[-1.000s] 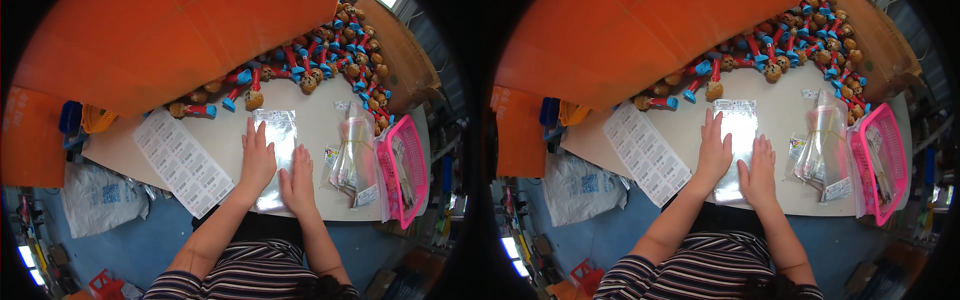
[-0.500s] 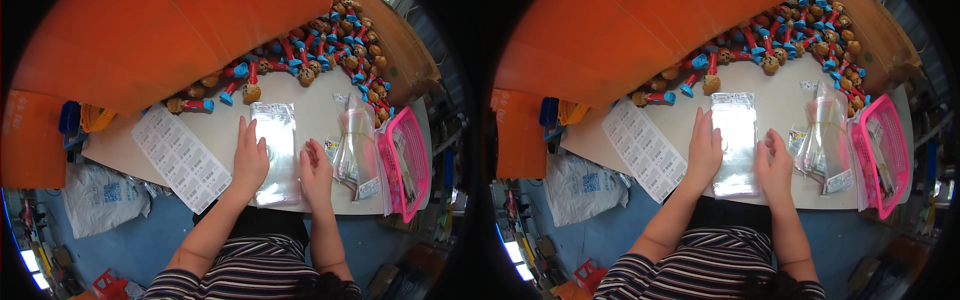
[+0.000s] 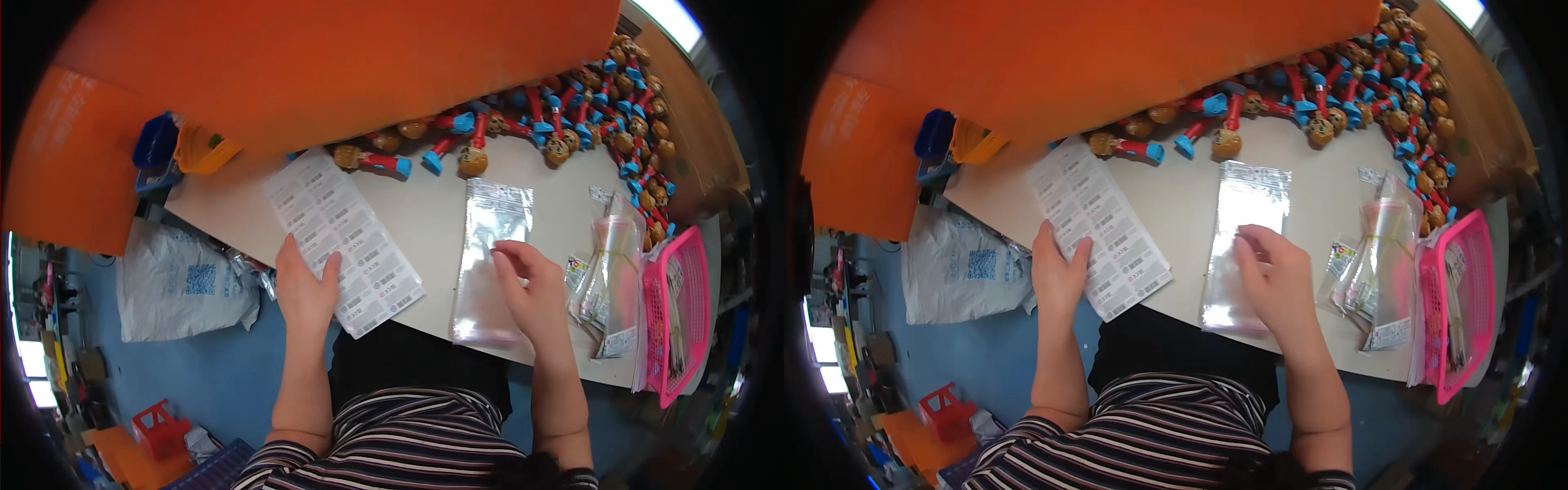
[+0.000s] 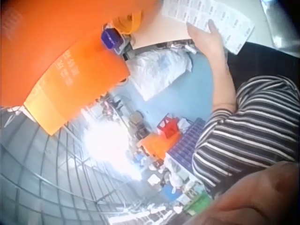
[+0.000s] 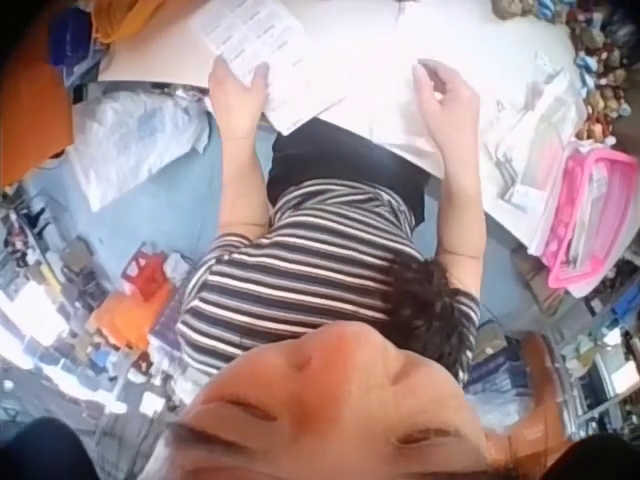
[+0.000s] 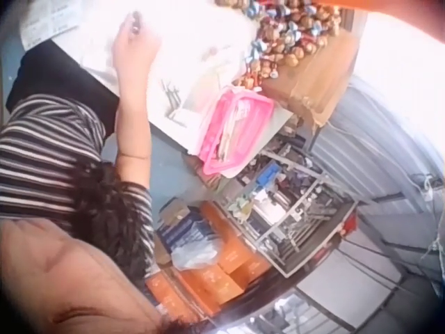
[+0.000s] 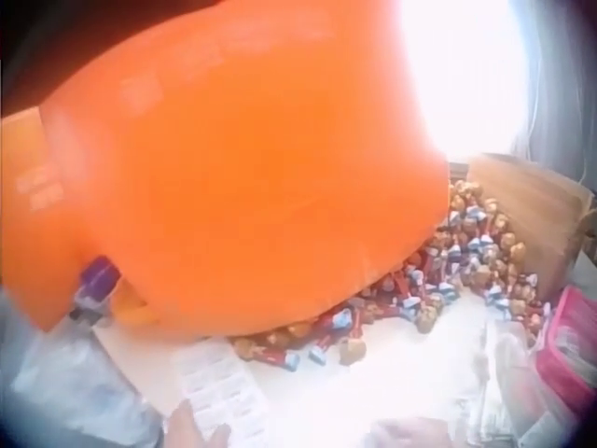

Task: The recorder packages small plastic toys into clear bags, organizes them into baskets, and applies labels.

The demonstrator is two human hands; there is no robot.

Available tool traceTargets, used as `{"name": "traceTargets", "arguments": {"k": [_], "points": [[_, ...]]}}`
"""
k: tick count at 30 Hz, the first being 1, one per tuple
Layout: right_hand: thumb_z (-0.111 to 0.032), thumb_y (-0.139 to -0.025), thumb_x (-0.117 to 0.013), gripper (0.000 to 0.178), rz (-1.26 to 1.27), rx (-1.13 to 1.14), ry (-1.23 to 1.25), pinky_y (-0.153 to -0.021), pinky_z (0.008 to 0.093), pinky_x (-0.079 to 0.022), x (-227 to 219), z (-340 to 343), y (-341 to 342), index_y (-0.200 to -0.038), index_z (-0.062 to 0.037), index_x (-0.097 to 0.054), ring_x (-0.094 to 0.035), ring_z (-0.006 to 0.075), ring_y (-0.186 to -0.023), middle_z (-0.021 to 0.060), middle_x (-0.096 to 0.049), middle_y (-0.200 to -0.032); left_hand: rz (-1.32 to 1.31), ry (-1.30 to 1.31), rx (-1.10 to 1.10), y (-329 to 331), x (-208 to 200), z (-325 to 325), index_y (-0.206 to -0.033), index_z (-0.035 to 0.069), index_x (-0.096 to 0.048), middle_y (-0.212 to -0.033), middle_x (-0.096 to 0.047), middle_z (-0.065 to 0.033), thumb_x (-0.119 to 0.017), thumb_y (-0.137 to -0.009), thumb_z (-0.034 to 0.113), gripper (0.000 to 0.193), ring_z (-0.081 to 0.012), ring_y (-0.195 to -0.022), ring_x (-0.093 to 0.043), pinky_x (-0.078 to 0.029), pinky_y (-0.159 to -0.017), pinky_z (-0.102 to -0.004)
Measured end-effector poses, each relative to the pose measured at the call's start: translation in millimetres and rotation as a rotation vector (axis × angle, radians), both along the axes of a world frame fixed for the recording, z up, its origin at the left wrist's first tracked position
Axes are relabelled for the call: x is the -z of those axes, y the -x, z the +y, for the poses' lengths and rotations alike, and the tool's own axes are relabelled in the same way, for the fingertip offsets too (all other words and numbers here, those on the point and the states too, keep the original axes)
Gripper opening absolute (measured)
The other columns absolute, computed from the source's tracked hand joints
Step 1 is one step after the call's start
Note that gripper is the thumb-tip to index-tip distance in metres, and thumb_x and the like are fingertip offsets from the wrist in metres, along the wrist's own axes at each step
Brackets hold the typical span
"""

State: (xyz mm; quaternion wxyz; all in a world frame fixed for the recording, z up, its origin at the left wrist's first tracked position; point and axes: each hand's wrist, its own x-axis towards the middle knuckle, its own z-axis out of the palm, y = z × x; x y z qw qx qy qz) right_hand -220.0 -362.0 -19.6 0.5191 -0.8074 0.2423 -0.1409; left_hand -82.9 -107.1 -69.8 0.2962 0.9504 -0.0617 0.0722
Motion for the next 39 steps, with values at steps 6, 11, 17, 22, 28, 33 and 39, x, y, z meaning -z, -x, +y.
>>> {"name": "traceTargets", "arguments": {"k": [6,11,17,22,28,33,39], "points": [[-0.016,-0.086,-0.067,0.026,0.160,-0.380,0.125,-0.072,0.0295,-0.054,10.9,35.4,-73.9,-0.104,0.0033,-0.066,-0.067,0.0214,-0.076,0.0136,-0.069,-0.084,0.042,0.251,0.048,-15.2,6.9,9.0,-0.121,-0.008,-0.051,-0.098,-0.066,-0.0171,-0.079,-0.071,0.015,0.062,-0.0233,-0.087,-0.066,-0.052,-0.078,-0.0330],[-0.012,-0.083,-0.068,0.022,-0.159,-0.235,0.279,-0.068,0.0301,-0.052,18.9,19.2,-85.3,-0.102,0.0000,-0.067,-0.066,0.0203,-0.073,0.0132,-0.069,-0.084,0.111,0.395,0.040,-20.8,10.8,12.7,-0.116,-0.006,-0.053,-0.087,-0.068,-0.0119,-0.080,-0.071,0.011,0.055,-0.0176,-0.075,-0.067,-0.053,-0.067,-0.0286],[-0.016,-0.087,-0.068,0.026,-0.018,0.432,0.360,-0.072,0.0287,-0.050,15.1,-69.8,10.9,-0.105,0.0027,-0.064,-0.063,0.0173,-0.085,0.0094,-0.066,-0.094,0.253,0.469,-0.032,-17.6,-2.5,13.8,-0.114,-0.005,-0.056,-0.086,-0.069,-0.0120,-0.080,-0.071,0.014,0.052,-0.0154,-0.073,-0.067,-0.053,-0.066,-0.0291],[-0.018,-0.085,-0.070,0.031,0.208,0.316,0.297,-0.079,0.0318,-0.048,46.0,-43.1,52.4,-0.107,0.0031,-0.063,-0.060,0.0201,-0.096,0.0131,-0.064,-0.109,0.113,0.220,-0.014,-27.1,7.8,13.5,-0.113,-0.006,-0.058,-0.087,-0.070,-0.0120,-0.081,-0.071,0.018,0.053,-0.0157,-0.073,-0.066,-0.052,-0.066,-0.0293],[-0.020,-0.084,-0.071,0.039,0.140,0.310,0.571,-0.088,0.0360,-0.045,72.1,-38.6,61.1,-0.113,0.0036,-0.060,-0.057,0.0317,-0.107,0.0197,-0.059,-0.117,0.148,0.358,-0.051,-24.1,8.4,14.1,-0.115,-0.006,-0.058,-0.085,-0.068,-0.0101,-0.080,-0.073,0.019,0.054,-0.0157,-0.071,-0.065,-0.051,-0.066,-0.0290],[-0.021,-0.083,-0.072,0.042,0.177,0.459,0.756,-0.085,0.0399,-0.045,89.5,-54.8,64.4,-0.113,0.0056,-0.060,-0.057,0.0343,-0.104,0.0214,-0.060,-0.113,0.105,0.286,-0.047,-26.1,18.4,17.1,-0.116,-0.006,-0.058,-0.082,-0.067,-0.0090,-0.079,-0.074,0.019,0.054,-0.0141,-0.069,-0.063,-0.051,-0.064,-0.0279],[-0.021,-0.083,-0.072,0.032,0.516,0.423,0.396,-0.070,0.0339,-0.047,60.0,-69.2,49.4,-0.098,0.0062,-0.063,-0.060,0.0223,-0.073,0.0125,-0.065,-0.083,0.158,0.355,-0.081,-27.4,18.2,19.9,-0.114,-0.007,-0.058,-0.081,-0.067,-0.0084,-0.080,-0.073,0.016,0.051,-0.0131,-0.067,-0.064,-0.052,-0.063,-0.0269]]}}
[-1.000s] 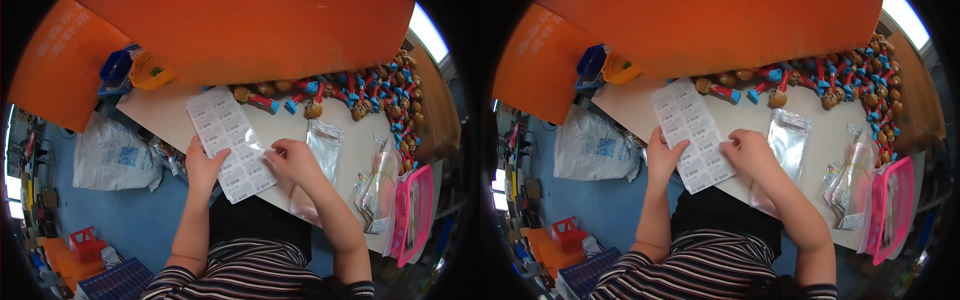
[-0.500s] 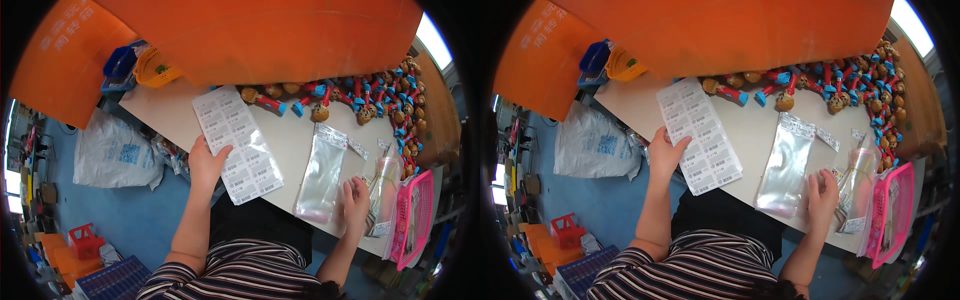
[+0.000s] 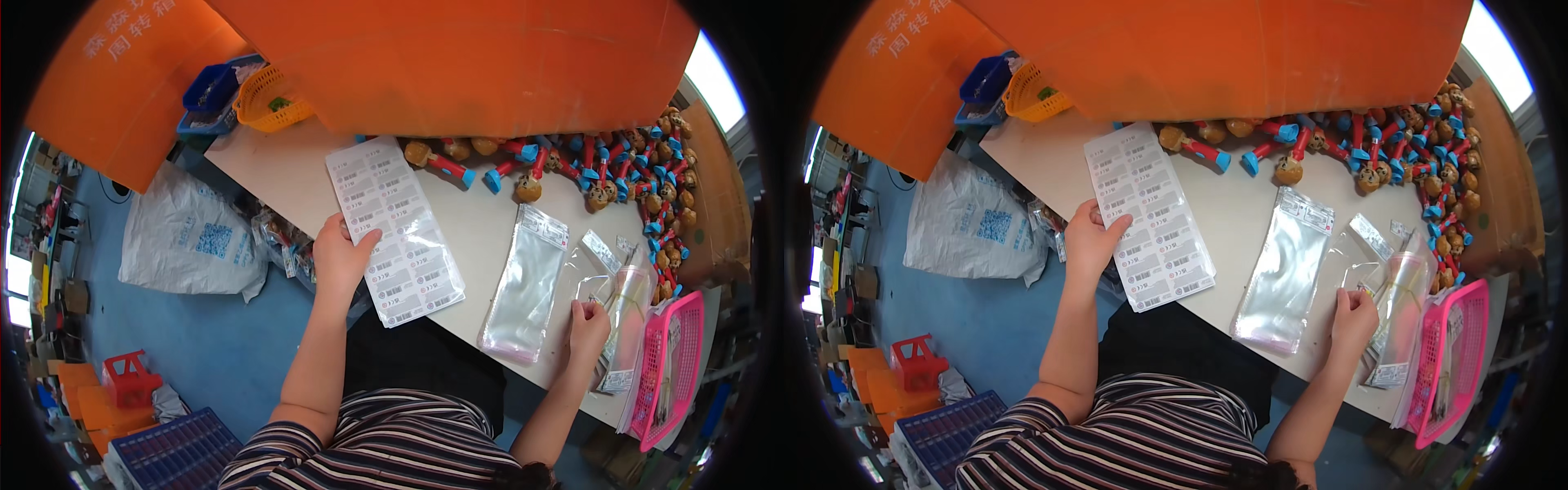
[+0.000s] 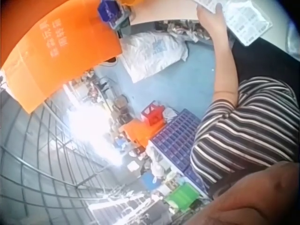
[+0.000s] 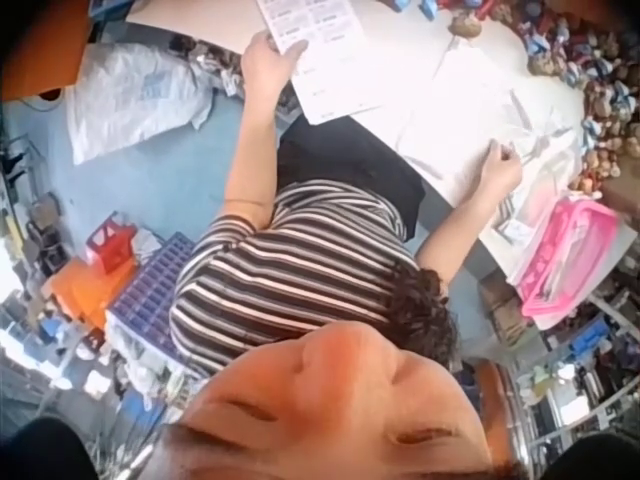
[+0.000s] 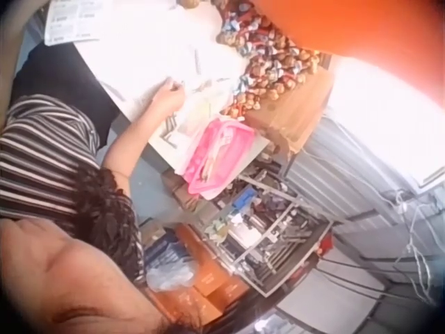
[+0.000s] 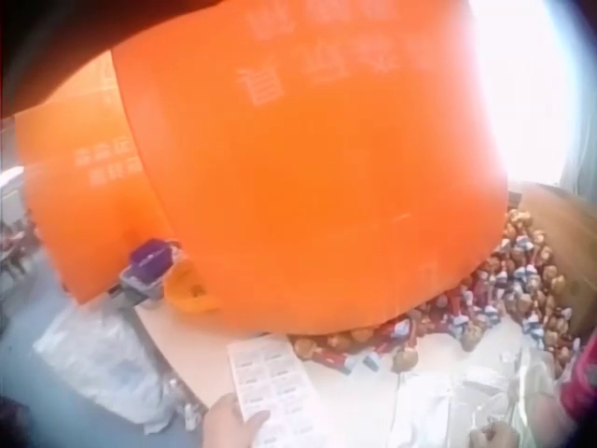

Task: The recorder packages small plastic toys into clear bags, organizes them into baskets, and applies labels.

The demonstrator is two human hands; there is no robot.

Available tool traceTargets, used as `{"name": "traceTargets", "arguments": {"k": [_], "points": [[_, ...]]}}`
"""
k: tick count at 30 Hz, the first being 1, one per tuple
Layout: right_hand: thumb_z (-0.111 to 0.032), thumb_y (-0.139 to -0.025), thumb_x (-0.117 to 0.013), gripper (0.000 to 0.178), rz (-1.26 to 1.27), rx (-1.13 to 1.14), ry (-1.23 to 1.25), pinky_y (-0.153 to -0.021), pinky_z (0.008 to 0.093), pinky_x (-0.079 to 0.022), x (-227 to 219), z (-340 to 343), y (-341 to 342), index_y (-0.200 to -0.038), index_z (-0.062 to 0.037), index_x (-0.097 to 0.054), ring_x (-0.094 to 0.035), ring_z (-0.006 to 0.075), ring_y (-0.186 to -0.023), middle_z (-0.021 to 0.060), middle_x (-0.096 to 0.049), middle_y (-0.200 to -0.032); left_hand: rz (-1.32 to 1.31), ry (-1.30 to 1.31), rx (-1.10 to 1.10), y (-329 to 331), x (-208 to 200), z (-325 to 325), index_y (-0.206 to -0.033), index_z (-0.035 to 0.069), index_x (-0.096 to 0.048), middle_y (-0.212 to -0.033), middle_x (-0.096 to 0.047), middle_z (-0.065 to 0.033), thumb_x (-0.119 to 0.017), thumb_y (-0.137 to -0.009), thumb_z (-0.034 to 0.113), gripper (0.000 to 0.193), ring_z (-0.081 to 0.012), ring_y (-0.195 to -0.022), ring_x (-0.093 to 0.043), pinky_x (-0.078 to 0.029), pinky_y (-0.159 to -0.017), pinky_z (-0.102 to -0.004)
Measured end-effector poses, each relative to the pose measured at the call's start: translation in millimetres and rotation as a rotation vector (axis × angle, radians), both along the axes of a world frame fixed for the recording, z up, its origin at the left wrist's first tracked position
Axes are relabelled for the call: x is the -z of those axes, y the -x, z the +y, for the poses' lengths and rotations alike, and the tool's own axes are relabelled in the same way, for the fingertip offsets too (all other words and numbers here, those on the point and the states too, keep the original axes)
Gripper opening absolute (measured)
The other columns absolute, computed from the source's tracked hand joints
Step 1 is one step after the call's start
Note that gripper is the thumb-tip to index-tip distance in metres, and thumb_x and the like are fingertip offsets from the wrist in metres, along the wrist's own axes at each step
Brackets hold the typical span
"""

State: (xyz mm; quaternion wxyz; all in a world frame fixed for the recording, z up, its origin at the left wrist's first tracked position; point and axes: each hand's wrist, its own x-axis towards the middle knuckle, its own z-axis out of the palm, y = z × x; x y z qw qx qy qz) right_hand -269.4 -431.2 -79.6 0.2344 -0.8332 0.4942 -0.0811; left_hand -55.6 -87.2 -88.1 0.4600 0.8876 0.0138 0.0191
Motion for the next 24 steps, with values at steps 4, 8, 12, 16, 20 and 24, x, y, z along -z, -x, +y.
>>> {"name": "traceTargets", "arguments": {"k": [4,8,12,16,20,24], "points": [[-0.020,-0.087,-0.069,0.022,-0.232,0.040,-0.331,-0.064,0.0257,-0.044,-2.6,-6.2,6.4,-0.091,0.0018,-0.065,-0.056,0.0091,-0.073,0.0036,-0.064,-0.081,0.036,0.039,-0.019,-2.2,1.9,2.5,-0.112,-0.007,-0.058,-0.080,-0.067,-0.0084,-0.079,-0.074,0.011,0.047,-0.0122,-0.067,-0.064,-0.052,-0.062,-0.0254],[-0.016,-0.091,-0.065,0.015,-0.635,-0.230,-0.585,-0.063,0.0194,-0.041,-16.3,11.5,-2.6,-0.095,-0.0022,-0.064,-0.053,0.0042,-0.073,0.0000,-0.064,-0.087,0.046,0.150,0.009,-2.7,3.3,3.2,-0.111,-0.008,-0.057,-0.079,-0.067,-0.0085,-0.077,-0.076,0.006,0.043,-0.0109,-0.068,-0.064,-0.052,-0.061,-0.0235],[-0.016,-0.091,-0.064,0.015,-0.564,-0.322,-0.504,-0.064,0.0208,-0.042,-9.4,27.9,-21.6,-0.098,-0.0025,-0.064,-0.054,0.0050,-0.077,0.0004,-0.063,-0.090,0.032,0.198,0.012,-4.2,11.2,8.3,-0.110,-0.009,-0.057,-0.078,-0.066,-0.0078,-0.077,-0.076,0.005,0.042,-0.0101,-0.066,-0.063,-0.052,-0.060,-0.0229],[-0.019,-0.082,-0.073,0.036,-0.273,-0.149,-0.213,-0.079,0.0301,-0.047,-25.4,38.7,-33.7,-0.110,-0.0008,-0.061,-0.057,0.0188,-0.098,0.0100,-0.062,-0.107,0.023,0.208,0.008,-0.5,0.0,11.0,-0.108,-0.008,-0.059,-0.078,-0.066,-0.0064,-0.076,-0.076,0.005,0.039,-0.0091,-0.065,-0.061,-0.050,-0.060,-0.0222],[-0.019,-0.076,-0.078,0.060,-0.313,-0.441,0.337,-0.096,0.0367,-0.042,17.9,31.1,-28.6,-0.126,-0.0004,-0.052,-0.049,0.0292,-0.116,0.0163,-0.053,-0.125,-0.011,0.128,-0.049,-2.6,2.0,12.0,-0.105,-0.006,-0.061,-0.076,-0.064,-0.0043,-0.075,-0.077,0.004,0.033,-0.0074,-0.064,-0.059,-0.048,-0.059,-0.0213],[-0.019,-0.071,-0.081,0.082,-0.345,-0.440,0.133,-0.109,0.0445,-0.028,7.5,44.2,-40.7,-0.139,0.0004,-0.038,-0.032,0.0383,-0.131,0.0225,-0.038,-0.141,-0.038,0.156,-0.059,-2.2,-6.5,15.5,-0.096,-0.005,-0.060,-0.076,-0.063,-0.0037,-0.073,-0.079,0.003,0.022,-0.0066,-0.064,-0.057,-0.047,-0.060,-0.0211]]}}
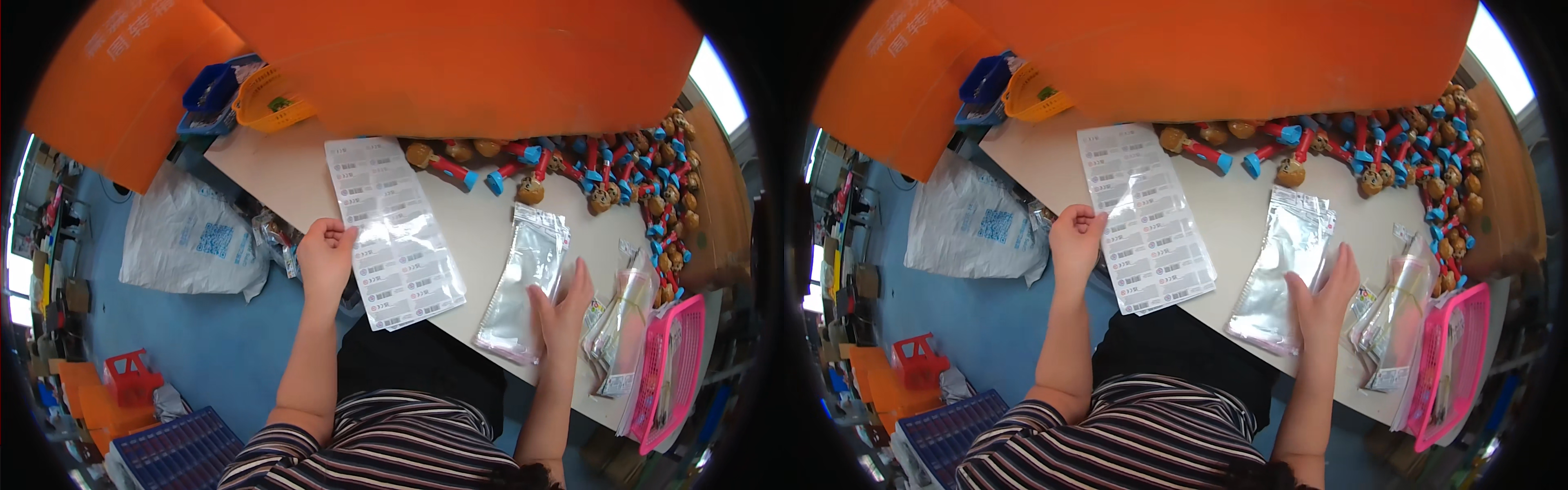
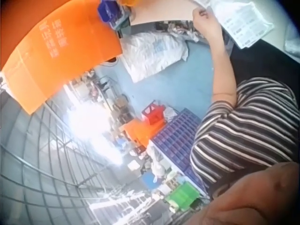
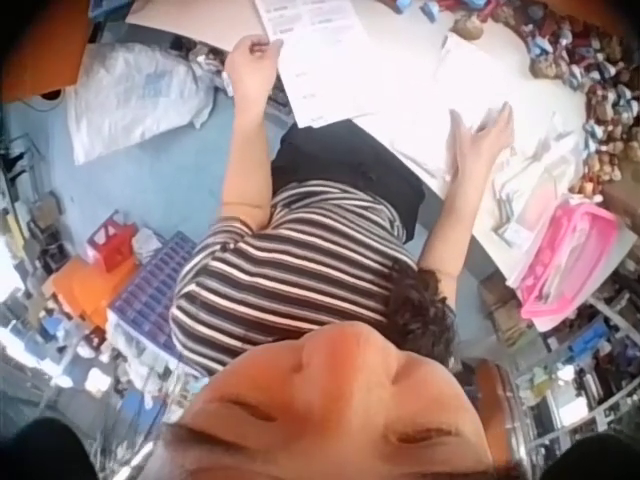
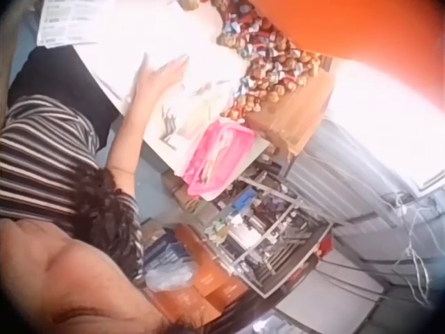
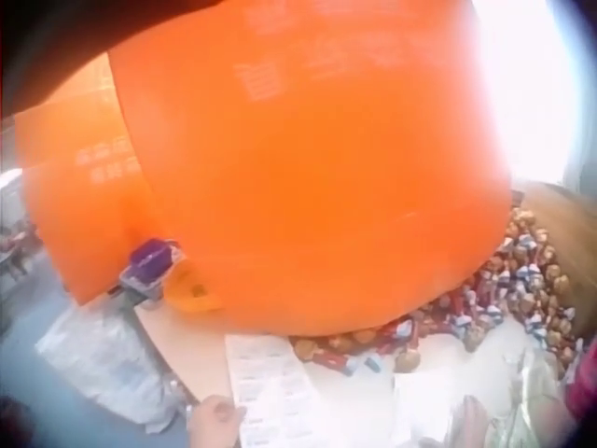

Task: The recorder packages small plastic toys into clear bags, organizes them into baskets, and applies labels.

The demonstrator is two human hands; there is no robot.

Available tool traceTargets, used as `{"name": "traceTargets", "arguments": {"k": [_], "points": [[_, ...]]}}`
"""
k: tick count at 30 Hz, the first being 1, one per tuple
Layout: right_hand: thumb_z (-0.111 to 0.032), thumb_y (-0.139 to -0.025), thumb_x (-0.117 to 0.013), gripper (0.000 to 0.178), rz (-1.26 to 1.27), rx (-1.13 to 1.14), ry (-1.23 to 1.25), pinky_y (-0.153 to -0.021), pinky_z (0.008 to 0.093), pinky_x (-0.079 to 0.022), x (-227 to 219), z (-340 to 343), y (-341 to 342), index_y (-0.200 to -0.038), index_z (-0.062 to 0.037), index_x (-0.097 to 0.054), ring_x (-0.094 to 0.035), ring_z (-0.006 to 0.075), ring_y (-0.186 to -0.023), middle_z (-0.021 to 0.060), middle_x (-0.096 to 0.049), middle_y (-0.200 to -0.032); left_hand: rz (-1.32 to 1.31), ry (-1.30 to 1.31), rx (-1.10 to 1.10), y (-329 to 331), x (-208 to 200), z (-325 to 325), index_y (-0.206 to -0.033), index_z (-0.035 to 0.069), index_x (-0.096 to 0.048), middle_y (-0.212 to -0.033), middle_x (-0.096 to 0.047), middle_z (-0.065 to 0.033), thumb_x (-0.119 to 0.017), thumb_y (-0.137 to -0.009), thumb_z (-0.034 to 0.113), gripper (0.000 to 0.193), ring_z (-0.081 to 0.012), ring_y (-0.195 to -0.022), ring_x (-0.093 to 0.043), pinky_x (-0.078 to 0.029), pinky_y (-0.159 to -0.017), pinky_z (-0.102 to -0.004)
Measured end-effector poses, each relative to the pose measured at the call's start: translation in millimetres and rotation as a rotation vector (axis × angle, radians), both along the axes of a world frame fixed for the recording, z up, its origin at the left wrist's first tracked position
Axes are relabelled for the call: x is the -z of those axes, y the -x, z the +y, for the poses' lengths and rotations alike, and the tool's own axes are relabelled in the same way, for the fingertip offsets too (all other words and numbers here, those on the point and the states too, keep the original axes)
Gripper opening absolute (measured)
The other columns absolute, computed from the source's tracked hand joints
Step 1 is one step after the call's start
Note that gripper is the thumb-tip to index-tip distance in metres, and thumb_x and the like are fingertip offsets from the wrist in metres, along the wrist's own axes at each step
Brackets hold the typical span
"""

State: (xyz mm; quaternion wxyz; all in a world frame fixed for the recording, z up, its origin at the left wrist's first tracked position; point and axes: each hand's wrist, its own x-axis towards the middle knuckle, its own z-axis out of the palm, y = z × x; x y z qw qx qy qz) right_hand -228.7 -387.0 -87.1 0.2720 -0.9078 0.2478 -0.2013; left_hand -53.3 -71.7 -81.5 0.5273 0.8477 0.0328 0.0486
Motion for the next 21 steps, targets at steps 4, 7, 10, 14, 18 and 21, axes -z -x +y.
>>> {"name": "traceTargets", "arguments": {"k": [4,7,10,14,18,21], "points": [[-0.017,-0.080,-0.075,0.068,-0.156,0.057,0.017,-0.099,0.0385,-0.041,-25.7,6.5,2.0,-0.136,0.0019,-0.042,-0.046,0.0298,-0.123,0.0200,-0.047,-0.135,0.200,0.764,0.162,8.6,-25.4,-4.5,-0.104,-0.001,-0.054,-0.085,-0.066,-0.0080,-0.056,-0.095,0.011,0.015,-0.0148,-0.073,-0.066,-0.053,-0.064,-0.0269],[-0.019,-0.086,-0.071,0.058,-0.253,0.003,-0.589,-0.090,0.0331,-0.047,-36.2,14.7,11.8,-0.133,0.0033,-0.045,-0.056,0.0231,-0.111,0.0164,-0.056,-0.126,0.267,1.093,0.237,30.8,-48.2,-46.3,-0.118,0.000,-0.045,-0.110,-0.061,-0.0127,-0.043,-0.101,0.013,0.021,-0.0219,-0.097,-0.065,-0.054,-0.083,-0.0354],[-0.017,-0.090,-0.066,0.046,-0.334,-0.025,-1.287,-0.083,0.0293,-0.048,-45.8,27.3,13.1,-0.127,0.0041,-0.052,-0.061,0.0192,-0.100,0.0137,-0.062,-0.119,0.328,1.479,0.237,63.6,-52.0,-96.3,-0.126,0.002,-0.041,-0.126,-0.054,-0.0154,-0.038,-0.102,0.012,0.026,-0.0248,-0.113,-0.059,-0.048,-0.098,-0.0400],[-0.024,-0.084,-0.073,0.060,-0.174,-0.131,-1.210,-0.089,0.0320,-0.050,-43.8,11.8,13.6,-0.132,0.0025,-0.047,-0.061,0.0206,-0.105,0.0116,-0.061,-0.119,0.500,1.569,0.283,97.1,-48.2,-132.2,-0.130,0.003,-0.038,-0.129,-0.052,-0.0145,-0.038,-0.102,0.010,0.029,-0.0244,-0.112,-0.059,-0.047,-0.099,-0.0415],[-0.017,-0.076,-0.078,0.065,-0.469,-0.069,-1.146,-0.085,0.0313,-0.049,-77.1,-36.5,36.9,-0.128,0.0057,-0.047,-0.063,0.0193,-0.100,0.0109,-0.063,-0.113,0.802,0.546,1.301,103.6,-62.2,-104.6,-0.119,0.001,-0.053,-0.112,-0.063,-0.0130,-0.053,-0.098,0.015,0.025,-0.0224,-0.105,-0.061,-0.048,-0.091,-0.0359],[-0.006,-0.073,-0.076,0.056,-0.337,-0.335,-1.161,-0.084,0.0305,-0.050,-95.5,-70.3,57.1,-0.123,0.0059,-0.052,-0.064,0.0182,-0.097,0.0104,-0.065,-0.108,0.731,0.266,1.845,88.1,-114.4,-84.7,-0.104,-0.001,-0.065,-0.103,-0.068,-0.0150,-0.064,-0.092,0.019,0.024,-0.0259,-0.096,-0.065,-0.048,-0.089,-0.0337]]}}
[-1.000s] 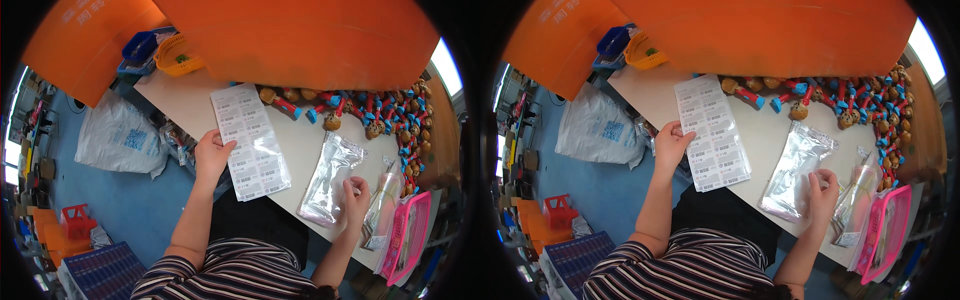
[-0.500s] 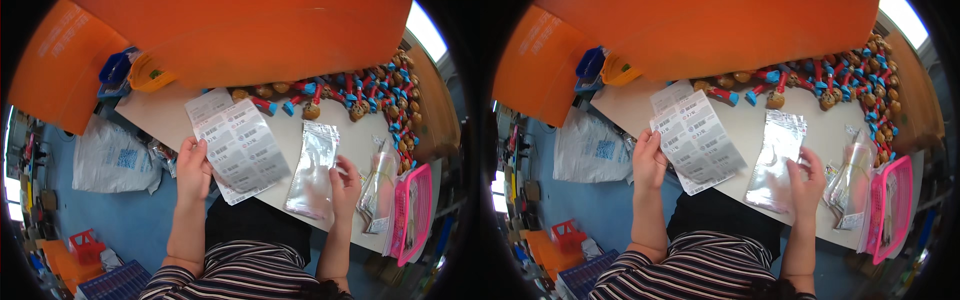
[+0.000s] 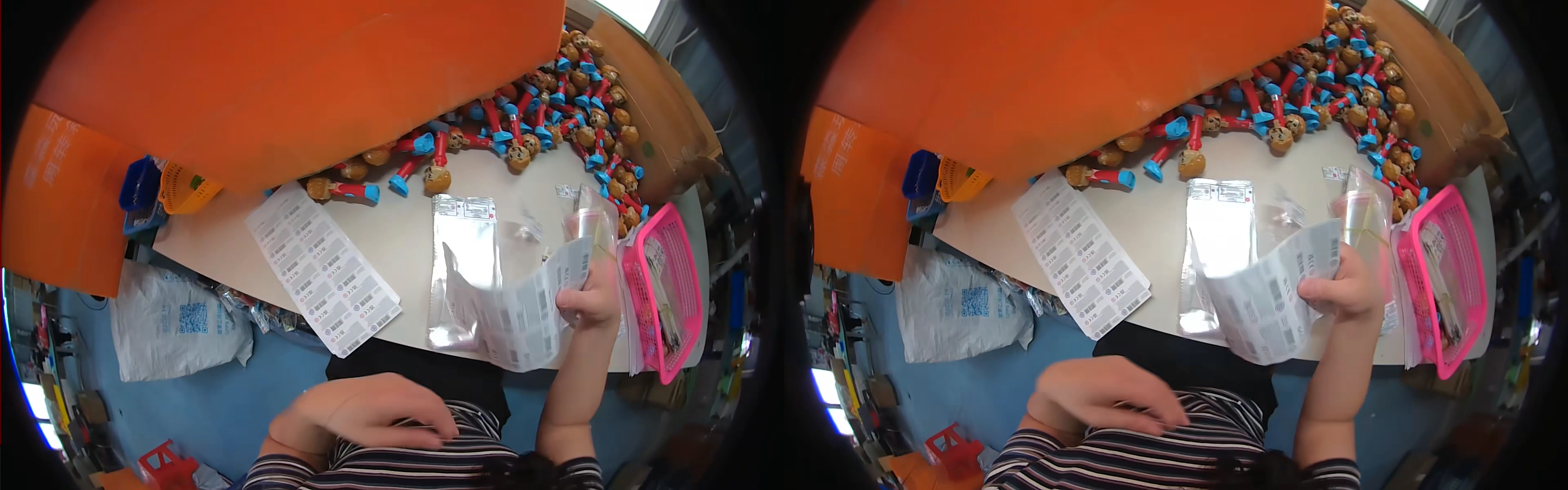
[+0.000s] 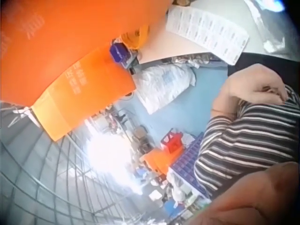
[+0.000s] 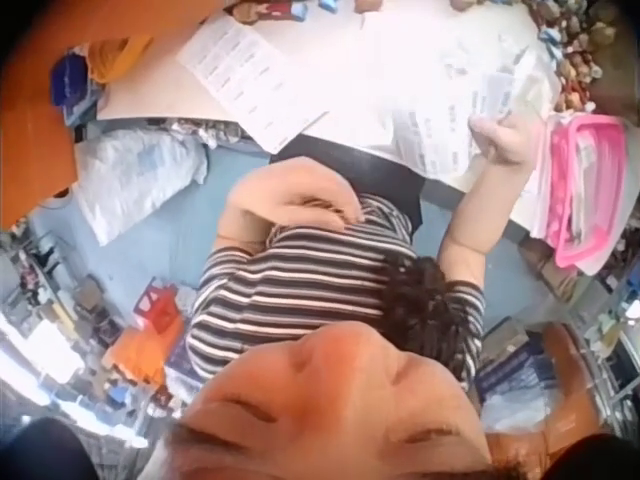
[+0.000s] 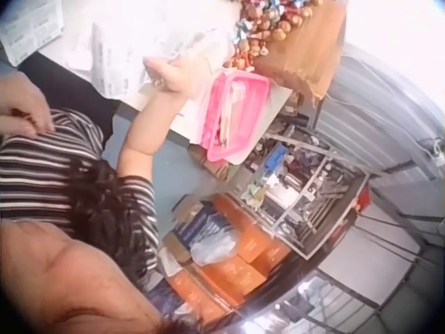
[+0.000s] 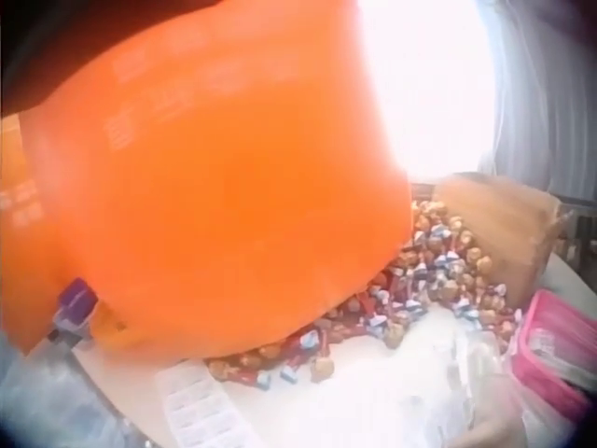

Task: The recorder packages small plastic toys into clear bags, organizes them into baskets, and applies labels.

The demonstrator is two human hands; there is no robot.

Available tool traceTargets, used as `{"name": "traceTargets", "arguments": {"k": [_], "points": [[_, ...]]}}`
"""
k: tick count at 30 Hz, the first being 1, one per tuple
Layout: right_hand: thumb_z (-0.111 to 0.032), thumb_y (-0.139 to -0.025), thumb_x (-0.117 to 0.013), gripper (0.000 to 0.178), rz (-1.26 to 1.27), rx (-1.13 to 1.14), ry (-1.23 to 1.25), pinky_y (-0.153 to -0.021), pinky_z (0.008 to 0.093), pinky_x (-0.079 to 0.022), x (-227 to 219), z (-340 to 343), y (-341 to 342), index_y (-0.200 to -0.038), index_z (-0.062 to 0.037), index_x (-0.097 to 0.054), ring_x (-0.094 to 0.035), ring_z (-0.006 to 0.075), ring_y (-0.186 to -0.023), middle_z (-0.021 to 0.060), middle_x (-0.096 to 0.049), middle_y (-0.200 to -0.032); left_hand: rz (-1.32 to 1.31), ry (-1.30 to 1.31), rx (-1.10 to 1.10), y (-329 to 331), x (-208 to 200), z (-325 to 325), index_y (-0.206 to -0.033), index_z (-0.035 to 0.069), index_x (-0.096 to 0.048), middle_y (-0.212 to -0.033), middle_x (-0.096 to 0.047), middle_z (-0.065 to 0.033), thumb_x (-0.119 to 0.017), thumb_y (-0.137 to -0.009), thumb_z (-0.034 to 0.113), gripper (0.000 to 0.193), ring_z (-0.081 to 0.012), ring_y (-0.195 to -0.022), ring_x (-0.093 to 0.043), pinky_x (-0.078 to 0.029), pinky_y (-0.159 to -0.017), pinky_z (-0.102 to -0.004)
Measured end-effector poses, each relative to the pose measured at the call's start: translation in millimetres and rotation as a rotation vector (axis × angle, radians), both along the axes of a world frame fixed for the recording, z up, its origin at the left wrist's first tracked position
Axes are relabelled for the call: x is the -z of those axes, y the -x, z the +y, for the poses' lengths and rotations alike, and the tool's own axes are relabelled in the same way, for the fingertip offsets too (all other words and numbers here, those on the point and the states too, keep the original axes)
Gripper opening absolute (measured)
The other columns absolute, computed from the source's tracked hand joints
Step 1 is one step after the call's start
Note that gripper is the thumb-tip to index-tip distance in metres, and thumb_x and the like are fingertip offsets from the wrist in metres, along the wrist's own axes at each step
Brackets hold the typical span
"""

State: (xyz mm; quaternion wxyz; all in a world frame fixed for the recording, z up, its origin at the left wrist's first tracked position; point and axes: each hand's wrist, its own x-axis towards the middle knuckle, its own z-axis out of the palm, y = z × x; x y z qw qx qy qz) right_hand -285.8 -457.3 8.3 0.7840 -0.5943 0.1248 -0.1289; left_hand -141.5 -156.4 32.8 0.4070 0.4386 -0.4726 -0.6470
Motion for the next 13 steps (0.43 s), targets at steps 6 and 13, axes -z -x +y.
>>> {"name": "traceTargets", "arguments": {"k": [6,13], "points": [[-0.008,-0.071,-0.080,0.048,0.241,-0.532,-0.072,-0.077,0.0289,-0.050,5.8,-5.6,-37.1,-0.113,0.0050,-0.060,-0.064,0.0148,-0.087,0.0068,-0.067,-0.097,-0.522,0.285,-0.641,-22.9,-0.7,-58.7,-0.128,0.001,-0.053,-0.131,-0.054,-0.0203,-0.084,-0.068,0.032,0.074,-0.0313,-0.122,-0.051,-0.038,-0.103,-0.0370],[-0.021,-0.083,-0.074,0.040,0.137,0.190,0.040,-0.080,0.0321,-0.053,86.5,-22.2,-55.8,-0.116,-0.0024,-0.062,-0.065,0.0155,-0.084,0.0064,-0.068,-0.100,0.135,-0.065,-0.822,-37.0,45.7,-70.4,-0.116,0.006,-0.064,-0.102,-0.070,-0.0123,-0.068,-0.089,0.022,0.031,-0.0188,-0.088,-0.066,-0.051,-0.084,-0.0325]]}}
